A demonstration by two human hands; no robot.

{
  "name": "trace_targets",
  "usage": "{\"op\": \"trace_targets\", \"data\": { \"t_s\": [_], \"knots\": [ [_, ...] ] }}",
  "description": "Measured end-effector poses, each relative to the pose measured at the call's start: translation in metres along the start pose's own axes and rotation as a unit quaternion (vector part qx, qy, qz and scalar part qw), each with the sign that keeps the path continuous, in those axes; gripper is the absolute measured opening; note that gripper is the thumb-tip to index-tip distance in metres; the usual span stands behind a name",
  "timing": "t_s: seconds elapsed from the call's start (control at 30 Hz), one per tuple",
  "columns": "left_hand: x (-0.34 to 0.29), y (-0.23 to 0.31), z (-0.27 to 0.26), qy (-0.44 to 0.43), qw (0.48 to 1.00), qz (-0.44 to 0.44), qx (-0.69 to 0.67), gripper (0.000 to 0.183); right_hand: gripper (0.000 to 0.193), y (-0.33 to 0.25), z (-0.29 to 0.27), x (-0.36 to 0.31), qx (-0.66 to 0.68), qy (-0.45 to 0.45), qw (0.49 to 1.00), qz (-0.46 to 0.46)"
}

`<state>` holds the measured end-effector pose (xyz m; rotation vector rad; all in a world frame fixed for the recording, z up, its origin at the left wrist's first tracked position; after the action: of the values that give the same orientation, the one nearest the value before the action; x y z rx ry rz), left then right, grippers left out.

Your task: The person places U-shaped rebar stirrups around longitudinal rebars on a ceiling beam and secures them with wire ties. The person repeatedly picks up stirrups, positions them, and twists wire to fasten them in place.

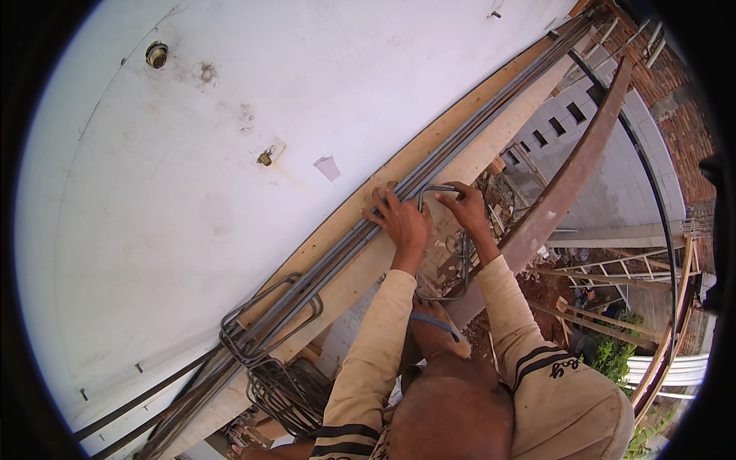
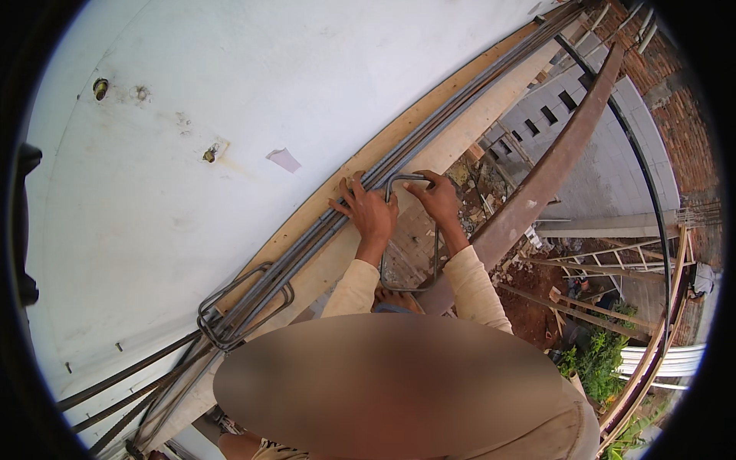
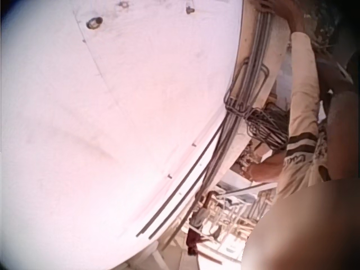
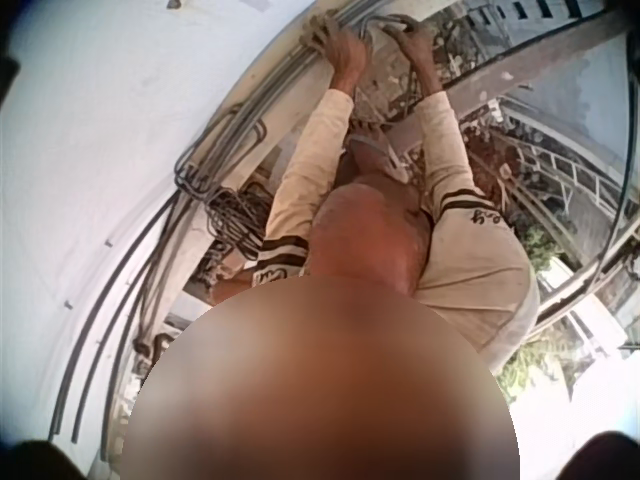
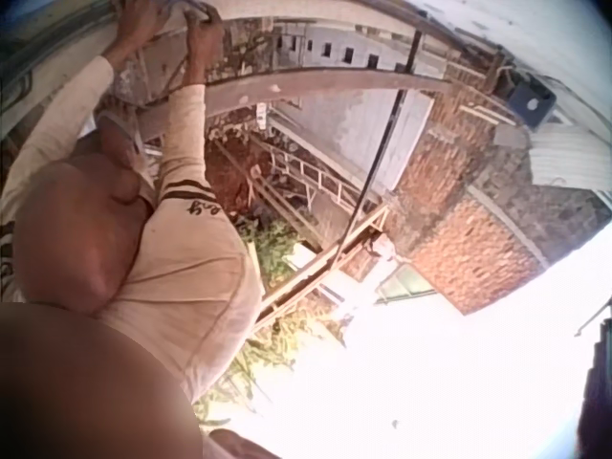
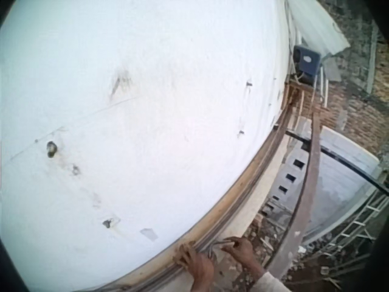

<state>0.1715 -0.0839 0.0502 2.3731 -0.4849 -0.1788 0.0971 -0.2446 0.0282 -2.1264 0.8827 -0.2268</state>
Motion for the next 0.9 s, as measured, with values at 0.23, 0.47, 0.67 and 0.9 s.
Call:
{"op": "trace_targets", "data": {
  "t_s": [0.23, 0.47, 0.67, 0.9],
  "knots": [
    [0.000, 0.003, 0.002, 0.043, 0.998, -0.033, -0.039, 0.015, 0.051, -0.009, -0.002, 0.011, -0.150, 0.019, 0.988, -0.014],
    [-0.005, 0.003, 0.009, 0.093, 0.994, -0.018, -0.059, 0.012, 0.057, -0.013, -0.002, 0.021, -0.219, -0.014, 0.975, 0.025],
    [-0.006, 0.004, 0.009, 0.112, 0.990, -0.005, -0.086, 0.010, 0.058, 0.000, 0.005, 0.028, -0.187, -0.008, 0.982, -0.006],
    [-0.005, 0.003, 0.011, 0.107, 0.990, -0.017, -0.087, 0.012, 0.055, 0.036, 0.006, -0.036, 0.271, -0.054, 0.930, 0.240]
  ]
}}
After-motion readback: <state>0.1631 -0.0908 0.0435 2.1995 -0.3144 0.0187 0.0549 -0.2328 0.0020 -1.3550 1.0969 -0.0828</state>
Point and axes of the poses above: each hand's wrist, its own x-axis towards the middle knuckle, its own z-axis out of the palm, y = z × x, the point moved 4 cm from there along x, towards the middle knuckle, and after that the axes turned 9 degrees about -x, right-handed, at the moved point
